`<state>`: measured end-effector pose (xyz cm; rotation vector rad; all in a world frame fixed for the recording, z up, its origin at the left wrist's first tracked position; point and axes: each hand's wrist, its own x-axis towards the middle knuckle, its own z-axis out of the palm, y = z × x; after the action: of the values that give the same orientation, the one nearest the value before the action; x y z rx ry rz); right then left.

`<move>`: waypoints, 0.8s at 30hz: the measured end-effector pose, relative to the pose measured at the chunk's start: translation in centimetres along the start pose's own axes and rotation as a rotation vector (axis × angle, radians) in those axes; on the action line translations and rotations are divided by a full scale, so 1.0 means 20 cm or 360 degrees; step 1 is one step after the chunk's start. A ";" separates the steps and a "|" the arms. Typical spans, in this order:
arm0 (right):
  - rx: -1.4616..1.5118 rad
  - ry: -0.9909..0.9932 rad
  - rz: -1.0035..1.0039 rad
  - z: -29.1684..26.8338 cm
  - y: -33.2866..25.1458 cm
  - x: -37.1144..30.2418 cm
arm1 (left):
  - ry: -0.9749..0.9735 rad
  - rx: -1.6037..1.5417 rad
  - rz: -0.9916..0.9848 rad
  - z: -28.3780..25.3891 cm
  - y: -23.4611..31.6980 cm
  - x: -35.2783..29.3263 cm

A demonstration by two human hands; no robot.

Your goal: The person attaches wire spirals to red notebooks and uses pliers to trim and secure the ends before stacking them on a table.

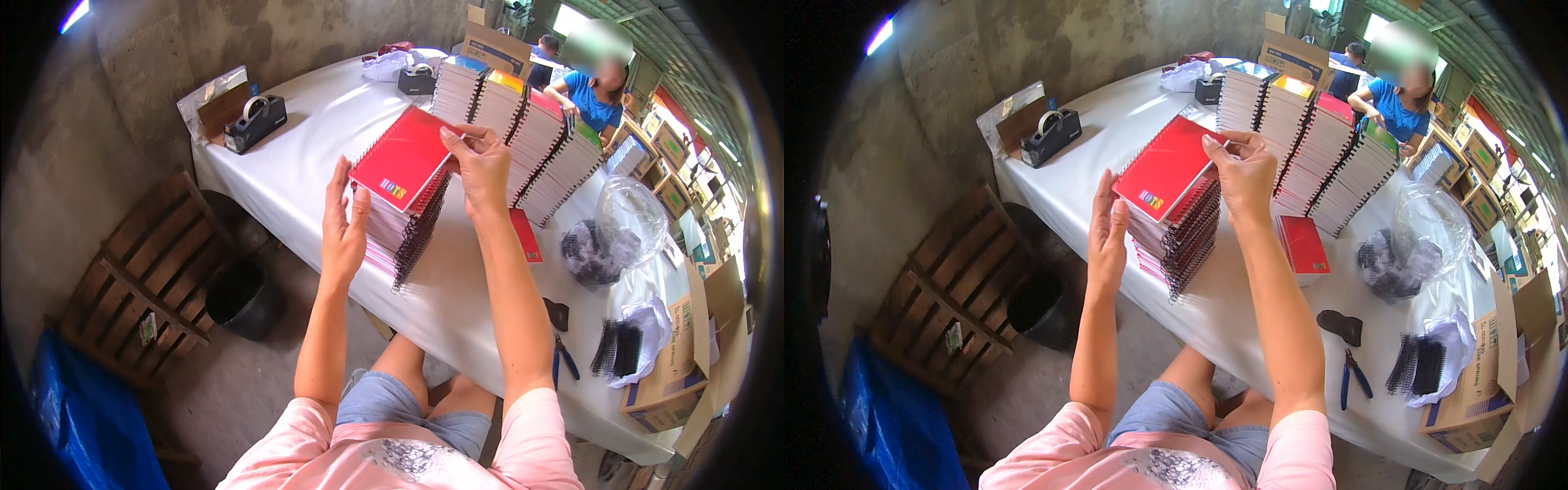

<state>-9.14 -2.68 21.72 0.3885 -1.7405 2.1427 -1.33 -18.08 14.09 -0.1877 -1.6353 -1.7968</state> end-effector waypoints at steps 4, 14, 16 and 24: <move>-0.0892 -0.0121 -0.0077 -0.08 0.06 0.05 | -0.0124 0.0007 -0.0133 0.00 -0.05 0.01; -0.0476 -0.0021 -0.0131 0.01 0.31 0.03 | -0.0130 -0.0148 0.0066 0.06 -0.04 0.00; -0.0508 0.0021 -0.0174 0.01 0.36 0.03 | -0.0138 -0.0129 -0.0040 0.08 -0.04 0.00; -0.2084 0.0559 -0.0300 -0.52 0.31 -0.01 | 0.0331 0.0183 0.0122 -0.12 0.00 0.01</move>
<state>-11.66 6.28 13.98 -0.1766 -2.2755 0.5643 -0.67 -20.37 13.66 -0.0110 -1.5562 -1.6028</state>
